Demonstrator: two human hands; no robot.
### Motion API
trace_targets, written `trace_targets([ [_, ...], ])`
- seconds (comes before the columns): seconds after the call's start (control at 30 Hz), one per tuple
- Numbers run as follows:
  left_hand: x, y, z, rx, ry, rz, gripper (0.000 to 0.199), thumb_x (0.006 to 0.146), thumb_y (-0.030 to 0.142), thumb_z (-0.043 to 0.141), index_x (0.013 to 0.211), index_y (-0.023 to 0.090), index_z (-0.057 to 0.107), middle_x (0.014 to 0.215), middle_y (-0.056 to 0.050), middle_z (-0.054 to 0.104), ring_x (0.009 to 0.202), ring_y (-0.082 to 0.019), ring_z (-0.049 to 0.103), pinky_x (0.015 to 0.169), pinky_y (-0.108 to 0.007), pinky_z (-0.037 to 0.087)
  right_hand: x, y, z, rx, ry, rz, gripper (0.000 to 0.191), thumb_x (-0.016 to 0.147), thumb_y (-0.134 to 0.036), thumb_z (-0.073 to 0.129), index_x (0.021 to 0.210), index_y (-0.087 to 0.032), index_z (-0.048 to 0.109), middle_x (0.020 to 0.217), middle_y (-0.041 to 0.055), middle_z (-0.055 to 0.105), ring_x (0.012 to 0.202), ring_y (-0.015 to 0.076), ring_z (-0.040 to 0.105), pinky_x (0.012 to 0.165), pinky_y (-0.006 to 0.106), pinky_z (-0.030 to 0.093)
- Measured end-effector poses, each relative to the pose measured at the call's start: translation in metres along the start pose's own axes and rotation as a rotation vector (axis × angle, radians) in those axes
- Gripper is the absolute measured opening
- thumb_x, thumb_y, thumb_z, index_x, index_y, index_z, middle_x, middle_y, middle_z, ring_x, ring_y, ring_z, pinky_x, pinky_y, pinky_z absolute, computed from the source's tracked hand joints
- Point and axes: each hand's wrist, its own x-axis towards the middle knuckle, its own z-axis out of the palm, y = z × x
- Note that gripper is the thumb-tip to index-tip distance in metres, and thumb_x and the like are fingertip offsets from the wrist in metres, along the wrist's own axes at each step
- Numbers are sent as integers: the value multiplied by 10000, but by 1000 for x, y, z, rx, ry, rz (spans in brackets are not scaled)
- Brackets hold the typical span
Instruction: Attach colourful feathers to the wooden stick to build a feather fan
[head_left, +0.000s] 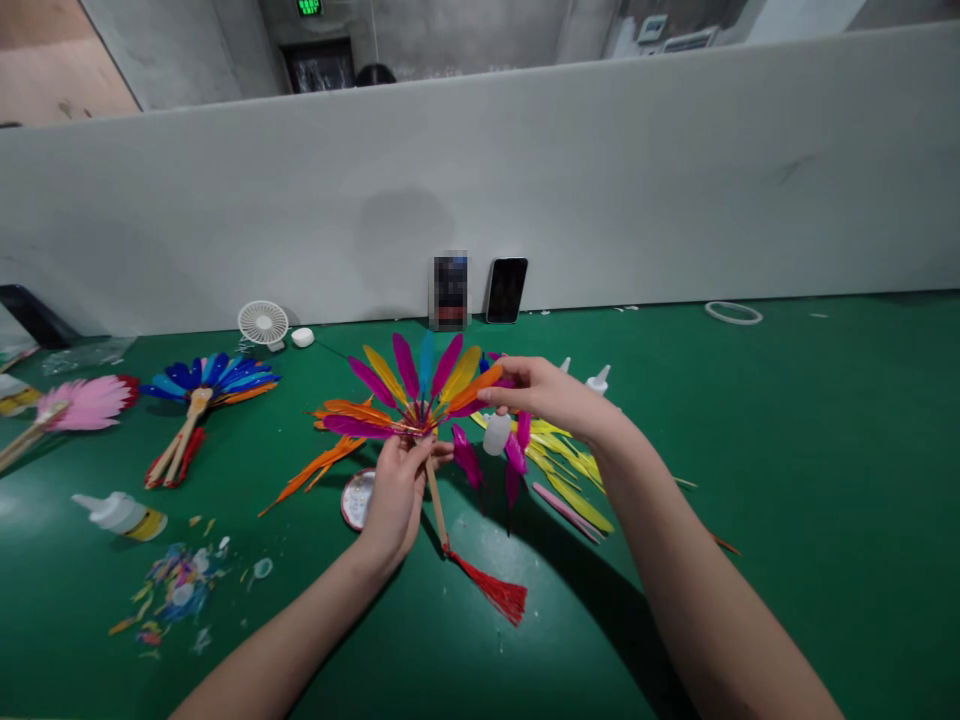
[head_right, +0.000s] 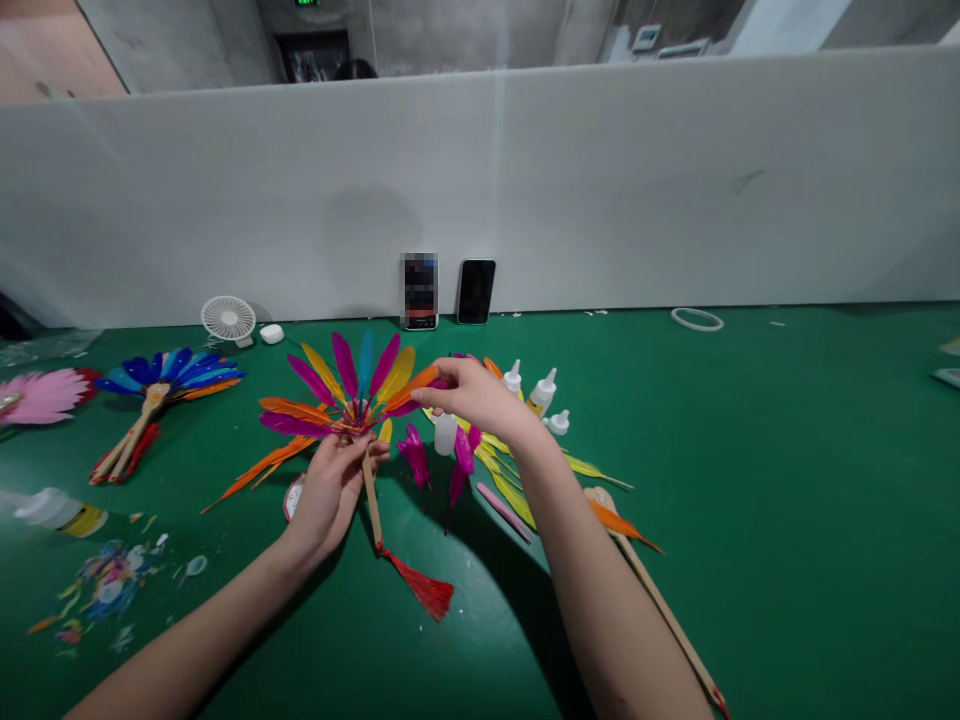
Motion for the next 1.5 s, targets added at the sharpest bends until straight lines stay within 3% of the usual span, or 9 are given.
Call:
trace_targets([
  [0.33, 0, 1, 2, -9, 3, -13, 182, 548, 177, 692, 651, 140, 547, 642, -5, 644, 680, -171, 654, 741, -317, 488, 4, 6, 1, 97, -60, -31, 56, 688, -229, 583, 686, -174, 572, 607, 0, 591, 586, 122, 558, 584, 264, 458],
  [0.9, 1, 0, 1, -5, -1, 19, 196, 554, 193, 700, 654, 145, 538, 637, 2, 635, 682, -167, 654, 741, -314, 491, 0, 0, 2, 66, -76, -55, 80, 692, -196, 570, 766, -172, 551, 672, 8, 601, 611, 127, 552, 573, 262, 436],
  [1.07, 1, 1, 0, -9, -4, 34, 200, 556, 204, 697, 658, 153, 532, 631, 14, 623, 707, -178, 657, 766, -336, 491, -1, -3, 1, 90, 62, 0, 242, 678, -240, 607, 899, -195, 518, 730, 10, 588, 643, 146, 561, 530, 266, 447],
  [1.23, 1, 3, 0, -10, -1, 52, 197, 575, 202, 685, 709, 150, 550, 681, 2, 626, 725, -174, 652, 769, -336, 486, -14, -18, -4, -5, 368, -164, 235, 712, -295, 589, 917, -196, 532, 838, 48, 582, 801, 188, 567, 712, 340, 463],
  [1.4, -1, 5, 1, -18, 30, 95, 188, 583, 190, 691, 708, 149, 557, 686, 28, 587, 698, -132, 627, 755, -302, 478, -50, -44, -4, 20, 694, -367, 128, 751, -248, 557, 879, -242, 554, 878, 46, 592, 895, 202, 562, 837, 375, 430],
  [1.43, -1, 5, 1, -20, 34, 92, 184, 583, 190, 692, 696, 149, 553, 677, 29, 583, 690, -129, 623, 749, -300, 478, -56, -45, -2, 87, 694, -378, 114, 759, -237, 544, 872, -250, 557, 873, 40, 594, 869, 195, 573, 815, 370, 445],
  [1.5, -1, 5, 1, -18, 34, 83, 185, 579, 192, 692, 680, 148, 543, 671, 23, 587, 680, -132, 619, 736, -303, 479, -64, -42, 4, 298, 574, -362, 97, 774, -215, 502, 840, -258, 557, 854, 26, 604, 794, 178, 600, 759, 361, 477],
])
